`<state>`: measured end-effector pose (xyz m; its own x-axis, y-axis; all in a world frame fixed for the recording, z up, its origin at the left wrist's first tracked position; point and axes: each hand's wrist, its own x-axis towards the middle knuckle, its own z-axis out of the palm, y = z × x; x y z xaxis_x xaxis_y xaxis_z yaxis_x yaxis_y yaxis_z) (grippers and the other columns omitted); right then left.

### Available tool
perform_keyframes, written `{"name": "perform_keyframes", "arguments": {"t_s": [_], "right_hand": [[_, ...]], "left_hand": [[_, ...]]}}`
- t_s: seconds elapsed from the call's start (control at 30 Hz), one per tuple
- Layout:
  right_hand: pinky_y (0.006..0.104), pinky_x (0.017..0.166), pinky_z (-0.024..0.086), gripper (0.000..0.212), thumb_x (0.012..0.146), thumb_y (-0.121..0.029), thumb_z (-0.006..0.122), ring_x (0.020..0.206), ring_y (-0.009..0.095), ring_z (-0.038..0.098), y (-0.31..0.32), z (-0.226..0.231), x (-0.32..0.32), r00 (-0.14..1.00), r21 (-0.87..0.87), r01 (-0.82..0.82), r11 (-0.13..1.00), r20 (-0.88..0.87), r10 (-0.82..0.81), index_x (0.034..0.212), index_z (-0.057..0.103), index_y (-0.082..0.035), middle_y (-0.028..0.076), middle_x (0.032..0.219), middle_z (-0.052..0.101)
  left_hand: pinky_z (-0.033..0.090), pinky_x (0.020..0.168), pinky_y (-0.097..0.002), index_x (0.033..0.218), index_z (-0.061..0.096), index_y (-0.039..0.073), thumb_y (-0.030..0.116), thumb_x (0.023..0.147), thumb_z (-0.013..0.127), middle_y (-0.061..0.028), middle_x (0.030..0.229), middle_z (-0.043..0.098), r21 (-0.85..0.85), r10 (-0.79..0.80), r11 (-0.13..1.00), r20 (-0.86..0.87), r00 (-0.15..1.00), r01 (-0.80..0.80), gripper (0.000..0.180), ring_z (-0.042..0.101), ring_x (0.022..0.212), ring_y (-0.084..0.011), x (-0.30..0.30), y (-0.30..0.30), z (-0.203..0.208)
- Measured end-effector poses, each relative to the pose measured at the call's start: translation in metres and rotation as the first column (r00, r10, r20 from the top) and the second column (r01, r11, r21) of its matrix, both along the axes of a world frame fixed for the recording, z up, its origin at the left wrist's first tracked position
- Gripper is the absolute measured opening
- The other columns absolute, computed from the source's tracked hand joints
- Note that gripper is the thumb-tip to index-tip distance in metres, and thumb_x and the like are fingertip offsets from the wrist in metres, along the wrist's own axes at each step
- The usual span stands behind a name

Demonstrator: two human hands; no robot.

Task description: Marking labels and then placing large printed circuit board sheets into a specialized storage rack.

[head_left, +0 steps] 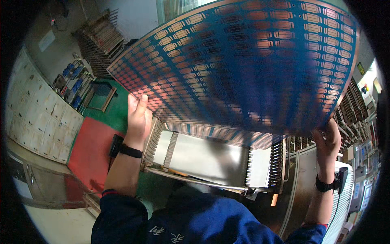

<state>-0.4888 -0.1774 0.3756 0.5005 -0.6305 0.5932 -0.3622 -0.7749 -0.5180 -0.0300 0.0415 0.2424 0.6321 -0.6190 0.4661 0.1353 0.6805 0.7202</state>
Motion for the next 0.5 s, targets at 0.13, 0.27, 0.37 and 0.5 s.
{"name": "perform_keyframes", "arguments": {"t_s": [0.13,0.27,0.37,0.5], "right_hand": [[0.0264,0.084,0.051,0.024,0.093,-0.001,0.071,0.092,0.011,0.063,-0.005,-0.013,0.009,0.982,0.076,-0.059,0.995,0.185,0.044,0.115,0.061,0.002,0.007,0.098,0.07],[0.026,0.083,0.052,0.024,0.094,-0.001,0.071,0.093,0.011,0.065,-0.019,-0.026,-0.005,0.996,0.075,0.089,0.993,0.01,-0.09,0.115,0.061,0.001,0.009,0.103,0.073],[0.0259,0.082,0.052,0.022,0.094,-0.001,0.071,0.092,0.011,0.065,-0.019,-0.036,-0.007,0.991,0.098,0.137,0.986,-0.017,-0.136,0.113,0.061,0.001,0.009,0.1,0.073],[0.0266,0.082,0.051,0.025,0.092,0.002,0.071,0.09,0.012,0.063,-0.026,-0.065,-0.01,0.978,0.158,0.053,0.986,0.192,-0.084,0.115,0.061,-0.001,0.006,0.097,0.07]], "left_hand": [[0.048,0.106,-0.0444,0.138,0.04,0.004,0.012,0.107,0.051,-0.016,0.138,0.054,0.011,0.089,0.996,0.017,0.996,-0.089,0.034,0.057,0.124,-0.0262,-0.006,-0.004,0.005],[0.053,0.098,-0.042,0.128,0.045,0.002,0.011,0.107,0.05,-0.0167,0.129,0.059,0.037,0.17,0.984,0.092,0.981,-0.174,0.024,0.063,0.114,-0.0254,-0.005,0.006,0.02],[0.053,0.099,-0.0432,0.127,0.046,0.002,0.01,0.106,0.053,-0.0157,0.127,0.06,0.033,0.156,0.986,0.116,0.981,-0.161,0.023,0.063,0.113,-0.0248,0.001,0.006,0.035],[0.052,0.1,-0.0393,0.125,0.048,0.003,0.01,0.105,0.054,-0.0132,0.127,0.059,0.107,0.131,0.982,0.211,0.969,-0.156,0.022,0.06,0.116,-0.0232,-0.01,-0.008,0.041]]}}
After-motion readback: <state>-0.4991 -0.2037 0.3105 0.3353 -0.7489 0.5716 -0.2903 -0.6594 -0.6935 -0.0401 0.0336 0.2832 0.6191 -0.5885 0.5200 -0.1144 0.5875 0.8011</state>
